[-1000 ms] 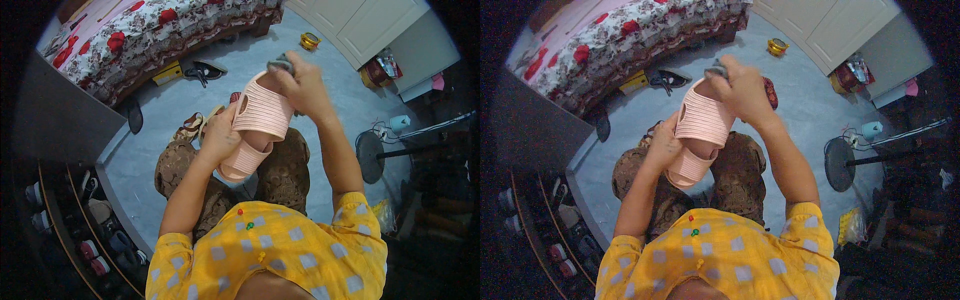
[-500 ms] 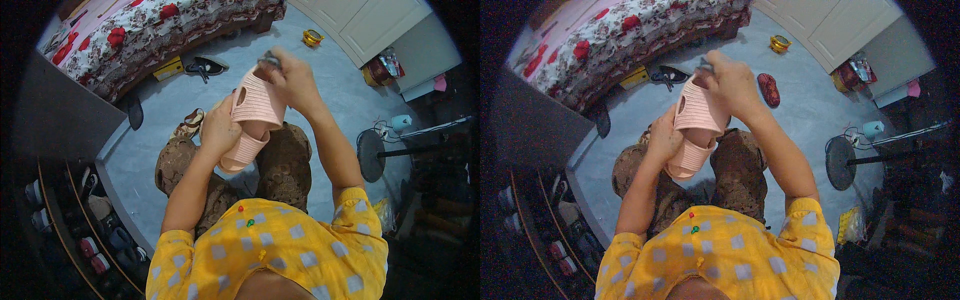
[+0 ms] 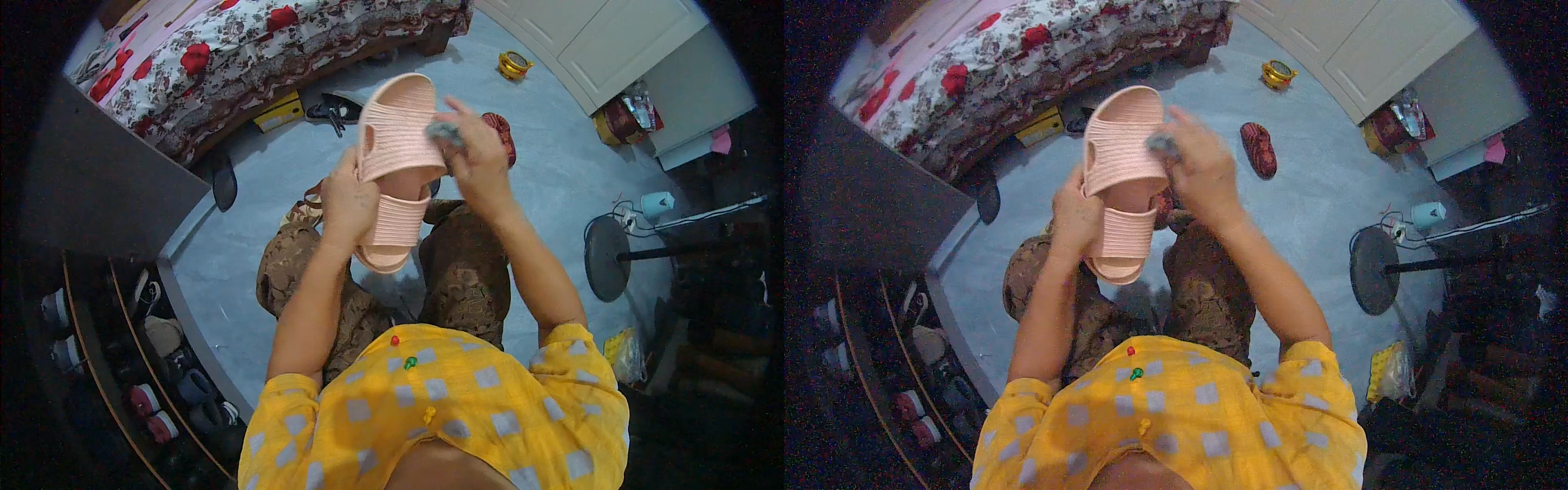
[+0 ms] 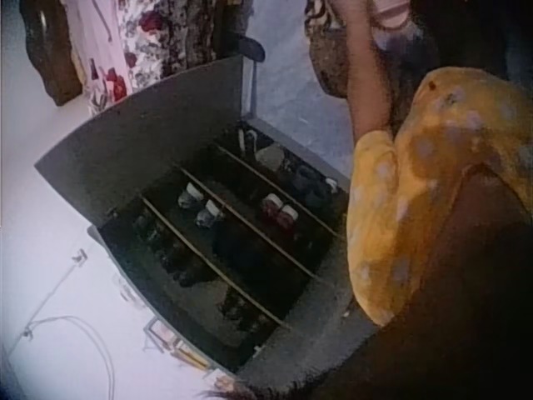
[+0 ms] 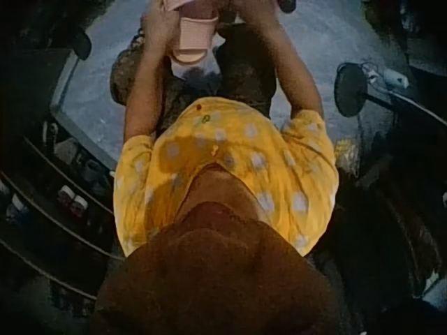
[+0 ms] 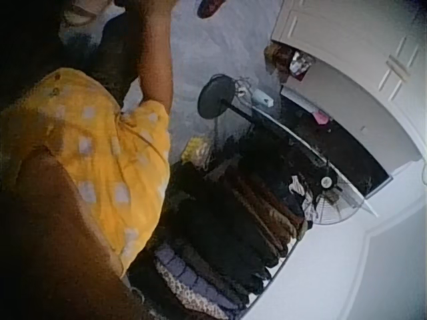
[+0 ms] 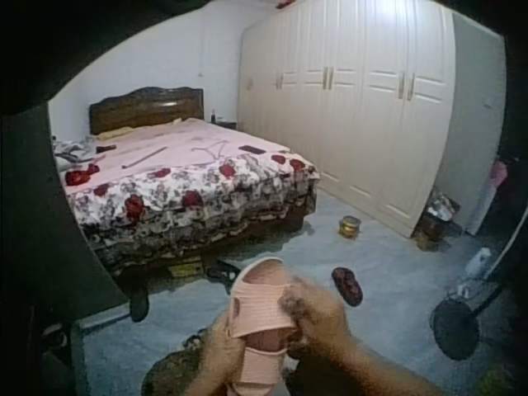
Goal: The person sits on the floor and wipes various shoes with a cloth. They handle a beige slipper, a black sneaker, a pink slide, and a yellow sandal, cleaning each one individually before placing them on a nearby shelf.
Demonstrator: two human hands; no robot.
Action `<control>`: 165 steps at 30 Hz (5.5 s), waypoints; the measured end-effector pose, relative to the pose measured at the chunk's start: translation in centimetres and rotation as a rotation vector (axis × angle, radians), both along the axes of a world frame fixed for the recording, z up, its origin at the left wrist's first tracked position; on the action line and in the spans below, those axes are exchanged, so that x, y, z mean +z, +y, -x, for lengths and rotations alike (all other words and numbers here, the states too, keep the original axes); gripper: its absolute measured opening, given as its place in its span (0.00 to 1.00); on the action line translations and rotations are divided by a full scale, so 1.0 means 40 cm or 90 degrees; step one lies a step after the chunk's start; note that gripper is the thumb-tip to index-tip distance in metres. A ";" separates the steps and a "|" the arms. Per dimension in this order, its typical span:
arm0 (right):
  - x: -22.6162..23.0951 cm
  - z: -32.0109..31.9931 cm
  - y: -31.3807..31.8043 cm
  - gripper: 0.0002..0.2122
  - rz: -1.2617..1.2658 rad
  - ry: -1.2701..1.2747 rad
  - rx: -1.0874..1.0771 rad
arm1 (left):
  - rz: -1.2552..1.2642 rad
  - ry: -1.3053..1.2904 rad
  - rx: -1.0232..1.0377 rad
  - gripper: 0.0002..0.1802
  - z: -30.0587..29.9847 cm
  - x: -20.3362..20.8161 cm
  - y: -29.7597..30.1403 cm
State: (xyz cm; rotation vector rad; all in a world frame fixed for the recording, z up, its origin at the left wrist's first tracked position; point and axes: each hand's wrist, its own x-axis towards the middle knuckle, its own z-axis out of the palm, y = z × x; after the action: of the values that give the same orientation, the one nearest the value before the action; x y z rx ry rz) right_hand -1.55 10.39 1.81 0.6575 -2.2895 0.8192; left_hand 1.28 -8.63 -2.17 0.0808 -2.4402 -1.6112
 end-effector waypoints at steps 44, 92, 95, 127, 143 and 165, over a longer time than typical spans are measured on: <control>-0.031 -0.057 -0.023 0.19 0.349 -0.531 0.054 | -0.937 -0.149 0.009 0.18 0.030 -0.015 -0.020; -0.241 0.141 -0.191 0.14 0.245 -0.831 -0.004 | -0.867 0.087 0.805 0.31 -0.452 -0.649 -1.448; -0.273 0.165 -0.201 0.15 0.200 -0.836 -0.013 | -0.835 0.046 0.878 0.30 -0.446 -0.659 -1.507; -0.215 0.117 -0.306 0.14 0.099 -0.884 0.032 | 0.200 -0.356 0.446 0.19 -0.368 -1.024 -1.113; -0.133 0.009 -0.181 0.14 -0.200 -0.632 0.221 | 0.102 -0.201 0.027 0.18 -0.015 -0.862 -0.467; -0.095 0.035 -0.132 0.16 -0.140 -0.553 0.216 | -0.150 -0.449 -0.144 0.19 0.249 -0.821 -0.322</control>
State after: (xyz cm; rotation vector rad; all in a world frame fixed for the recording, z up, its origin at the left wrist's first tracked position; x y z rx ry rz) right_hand -2.94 5.12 -1.99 0.9341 -3.1310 1.1875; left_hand -8.69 -21.51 -35.02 0.5068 -2.8023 -2.2733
